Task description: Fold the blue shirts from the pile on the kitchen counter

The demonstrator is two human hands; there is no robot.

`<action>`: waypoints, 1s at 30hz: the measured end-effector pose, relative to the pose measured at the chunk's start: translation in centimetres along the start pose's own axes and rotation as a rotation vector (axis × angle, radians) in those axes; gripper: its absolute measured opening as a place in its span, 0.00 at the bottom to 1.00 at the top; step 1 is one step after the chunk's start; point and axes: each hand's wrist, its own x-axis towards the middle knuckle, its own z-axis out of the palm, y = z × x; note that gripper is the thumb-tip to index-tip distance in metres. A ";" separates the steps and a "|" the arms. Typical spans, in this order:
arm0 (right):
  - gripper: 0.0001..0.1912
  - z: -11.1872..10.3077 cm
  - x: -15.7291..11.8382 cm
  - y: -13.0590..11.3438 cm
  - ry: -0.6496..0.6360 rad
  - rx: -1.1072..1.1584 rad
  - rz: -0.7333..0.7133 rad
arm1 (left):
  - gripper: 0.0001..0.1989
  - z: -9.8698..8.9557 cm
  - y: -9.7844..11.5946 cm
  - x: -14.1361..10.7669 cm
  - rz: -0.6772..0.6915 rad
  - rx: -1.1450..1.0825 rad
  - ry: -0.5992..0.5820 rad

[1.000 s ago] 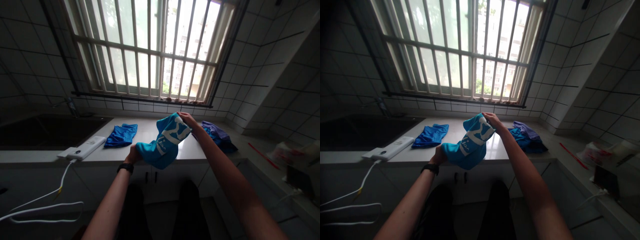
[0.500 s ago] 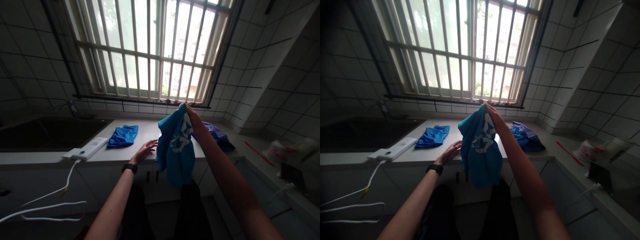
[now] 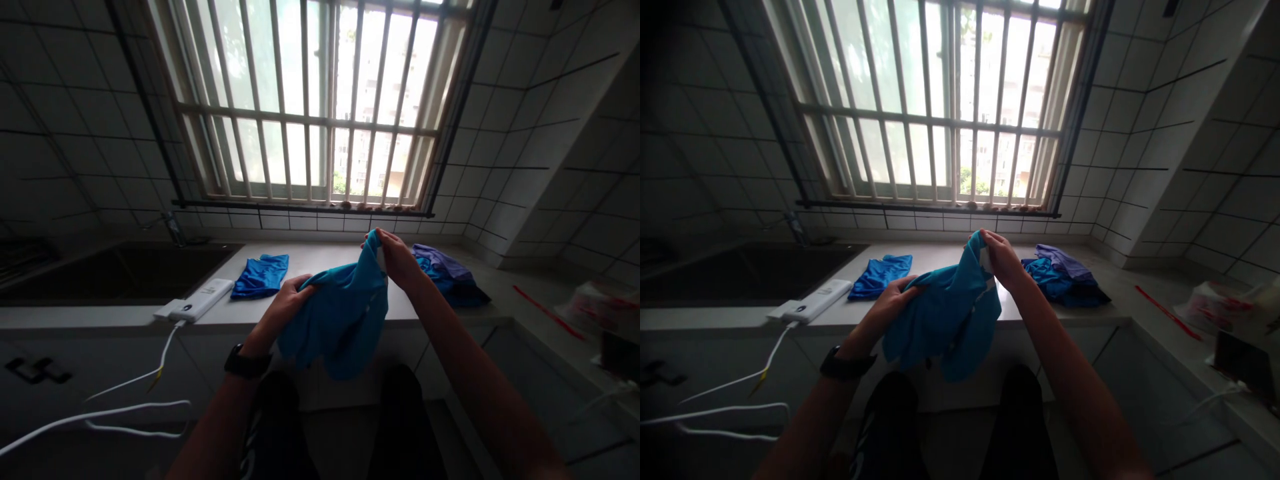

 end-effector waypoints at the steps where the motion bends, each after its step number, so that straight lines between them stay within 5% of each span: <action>1: 0.15 -0.1 -0.4 0.0 -0.019 0.006 0.014 | 0.22 -0.4 0.4 0.0 0.017 0.098 0.039; 6: 0.15 0.3 -1.3 1.3 0.000 0.083 0.089 | 0.12 1.1 0.9 -1.0 0.193 0.527 0.511; 12: 0.16 1.5 -1.6 2.5 0.056 0.077 0.148 | 0.19 5.7 -0.1 -3.5 0.139 0.236 -0.032; 17: 0.15 0.2 -2.9 1.4 -0.043 0.038 0.172 | 0.18 5.6 -0.5 -4.0 0.078 0.103 0.013; 22: 0.16 -1.4 -3.9 1.7 -0.086 -0.009 0.207 | 0.21 4.0 1.3 -3.9 0.094 -0.020 0.019; 25: 0.15 -1.0 -4.4 3.0 -0.252 -0.087 0.294 | 0.20 3.8 2.2 -2.9 0.138 -0.007 0.071; 30: 0.24 -0.7 -4.4 4.9 -0.795 -0.434 0.448 | 0.19 3.4 3.3 -1.7 0.206 0.197 0.152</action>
